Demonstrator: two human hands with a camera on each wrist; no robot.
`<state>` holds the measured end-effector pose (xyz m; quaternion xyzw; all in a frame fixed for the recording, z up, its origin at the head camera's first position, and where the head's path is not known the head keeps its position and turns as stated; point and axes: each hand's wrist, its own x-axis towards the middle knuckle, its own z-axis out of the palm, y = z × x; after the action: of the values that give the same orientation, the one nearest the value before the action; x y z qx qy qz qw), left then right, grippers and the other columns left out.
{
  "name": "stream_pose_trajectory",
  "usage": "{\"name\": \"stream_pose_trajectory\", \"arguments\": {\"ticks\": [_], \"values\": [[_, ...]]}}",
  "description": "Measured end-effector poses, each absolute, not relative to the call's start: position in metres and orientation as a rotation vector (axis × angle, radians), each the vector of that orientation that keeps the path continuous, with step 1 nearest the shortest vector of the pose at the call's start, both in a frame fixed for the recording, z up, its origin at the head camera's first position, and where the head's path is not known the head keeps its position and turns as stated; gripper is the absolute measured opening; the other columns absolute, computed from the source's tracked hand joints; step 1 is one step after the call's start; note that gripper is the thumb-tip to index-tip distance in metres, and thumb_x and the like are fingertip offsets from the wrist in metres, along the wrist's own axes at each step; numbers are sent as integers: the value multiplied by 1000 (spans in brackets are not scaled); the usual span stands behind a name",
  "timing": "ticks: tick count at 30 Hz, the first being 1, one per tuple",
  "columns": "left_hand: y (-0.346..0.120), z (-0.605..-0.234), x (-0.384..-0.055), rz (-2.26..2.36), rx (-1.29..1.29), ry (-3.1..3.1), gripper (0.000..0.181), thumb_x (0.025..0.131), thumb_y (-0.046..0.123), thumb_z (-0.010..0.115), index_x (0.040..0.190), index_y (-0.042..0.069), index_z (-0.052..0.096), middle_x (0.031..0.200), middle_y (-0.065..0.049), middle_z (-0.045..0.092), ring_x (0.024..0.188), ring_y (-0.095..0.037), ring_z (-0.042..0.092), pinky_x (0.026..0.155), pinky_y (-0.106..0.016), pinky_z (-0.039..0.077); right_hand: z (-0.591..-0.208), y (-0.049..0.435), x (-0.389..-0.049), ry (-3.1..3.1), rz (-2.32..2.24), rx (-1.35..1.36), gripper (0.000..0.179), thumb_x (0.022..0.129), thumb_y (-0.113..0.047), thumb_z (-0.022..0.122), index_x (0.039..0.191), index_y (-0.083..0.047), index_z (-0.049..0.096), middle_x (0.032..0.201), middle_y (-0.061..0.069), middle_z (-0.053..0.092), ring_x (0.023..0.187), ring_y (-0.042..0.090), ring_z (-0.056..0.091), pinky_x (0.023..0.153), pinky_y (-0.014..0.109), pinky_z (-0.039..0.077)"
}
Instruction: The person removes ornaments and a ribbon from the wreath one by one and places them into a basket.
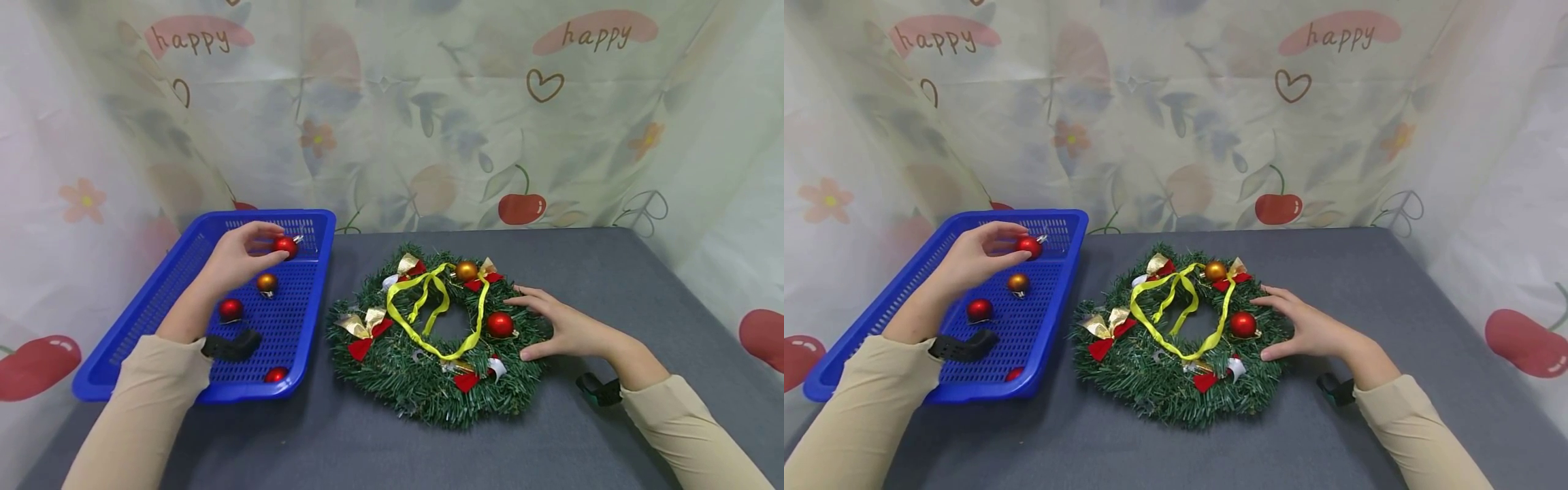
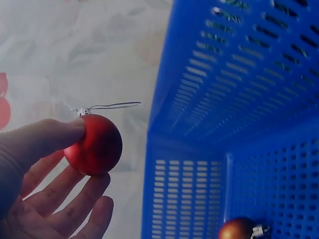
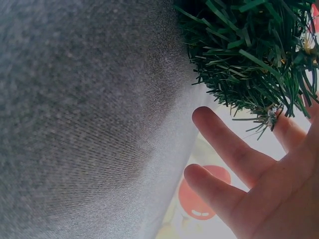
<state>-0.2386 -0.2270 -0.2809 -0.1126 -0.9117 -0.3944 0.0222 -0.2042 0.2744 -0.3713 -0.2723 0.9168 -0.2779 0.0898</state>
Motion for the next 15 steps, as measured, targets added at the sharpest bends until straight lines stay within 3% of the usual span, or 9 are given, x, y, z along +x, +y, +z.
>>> {"name": "stream_pose_trajectory", "arguments": {"ticks": [15], "values": [[-239,-289,-244,-1148,-272,-2931,46,91,18,60,130,-2,46,131,-27,50,118,-44,52,95,-53,46,-369,275,-204,2716,-823,-801,78,74,-39,77,139,-14,41,152,22,18,133,46,29,96,64,36]]}}
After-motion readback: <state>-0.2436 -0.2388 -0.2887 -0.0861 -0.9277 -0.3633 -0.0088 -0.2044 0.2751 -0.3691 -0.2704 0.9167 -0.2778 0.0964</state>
